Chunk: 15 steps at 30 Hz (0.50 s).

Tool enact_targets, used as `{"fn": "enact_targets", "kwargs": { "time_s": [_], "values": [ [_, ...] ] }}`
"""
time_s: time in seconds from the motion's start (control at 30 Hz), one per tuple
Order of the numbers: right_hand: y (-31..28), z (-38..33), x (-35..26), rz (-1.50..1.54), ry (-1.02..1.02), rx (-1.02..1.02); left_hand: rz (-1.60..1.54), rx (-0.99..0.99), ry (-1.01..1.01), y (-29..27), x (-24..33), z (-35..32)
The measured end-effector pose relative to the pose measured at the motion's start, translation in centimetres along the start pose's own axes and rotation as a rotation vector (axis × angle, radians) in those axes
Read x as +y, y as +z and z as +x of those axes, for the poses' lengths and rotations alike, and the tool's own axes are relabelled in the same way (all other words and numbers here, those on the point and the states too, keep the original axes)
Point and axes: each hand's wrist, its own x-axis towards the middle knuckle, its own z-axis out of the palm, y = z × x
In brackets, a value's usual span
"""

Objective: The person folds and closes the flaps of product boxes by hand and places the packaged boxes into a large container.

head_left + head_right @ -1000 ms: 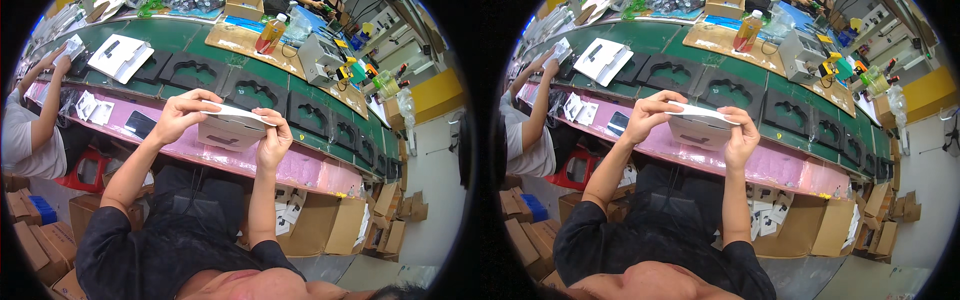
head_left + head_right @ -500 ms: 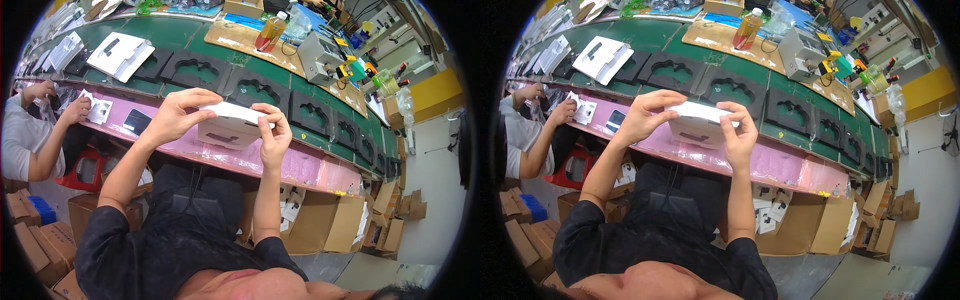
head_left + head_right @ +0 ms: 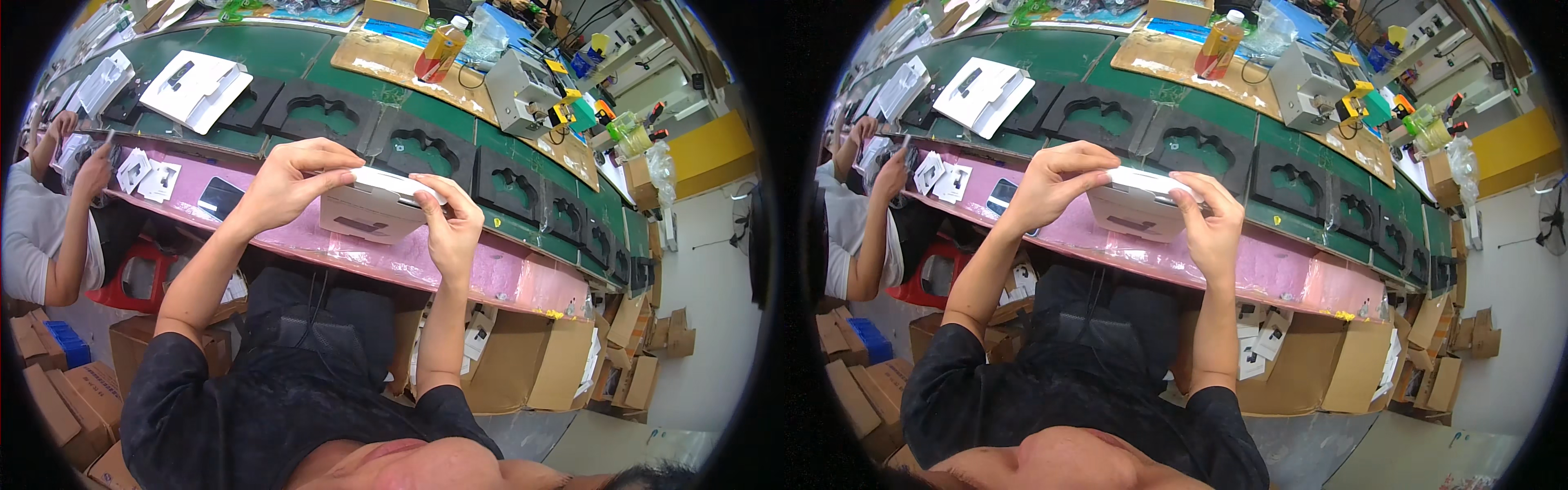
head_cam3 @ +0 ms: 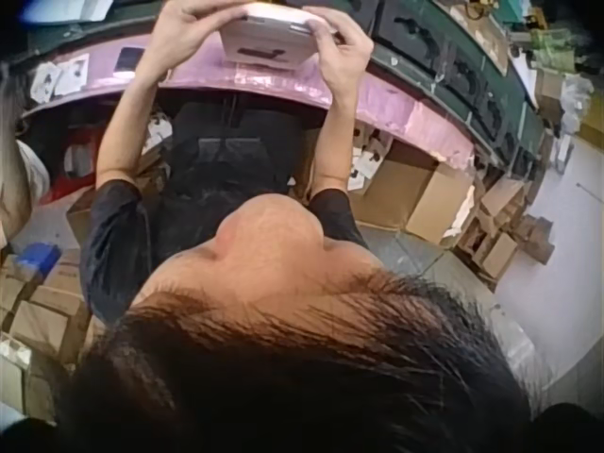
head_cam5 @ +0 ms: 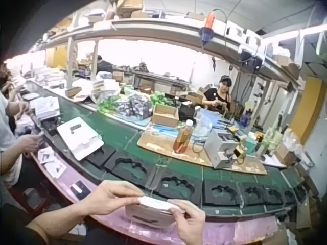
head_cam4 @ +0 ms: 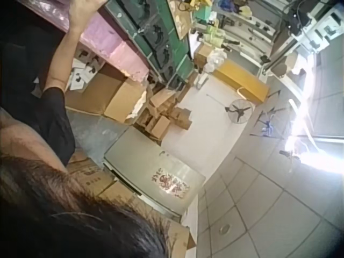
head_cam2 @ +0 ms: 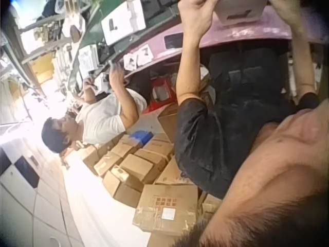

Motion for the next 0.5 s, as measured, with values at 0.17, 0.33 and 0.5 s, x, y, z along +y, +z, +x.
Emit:
{"fn": "enact_targets", "kwargs": {
  "time_s": [0.17,0.33,0.5],
  "values": [
    [0.01,-0.09,-0.03,0.023,0.032,0.019,-0.143,0.004,-0.095,-0.05,0.2,0.0],
    [0.07,-0.03,-0.06,0.031,0.065,0.031,-0.075,-0.021,-0.091,-0.28,0.7,0.36],
    [0.13,-0.1,-0.05,0.005,-0.005,0.014,0.036,-0.031,0.028,-0.35,0.12,0.27]
  ]
}}
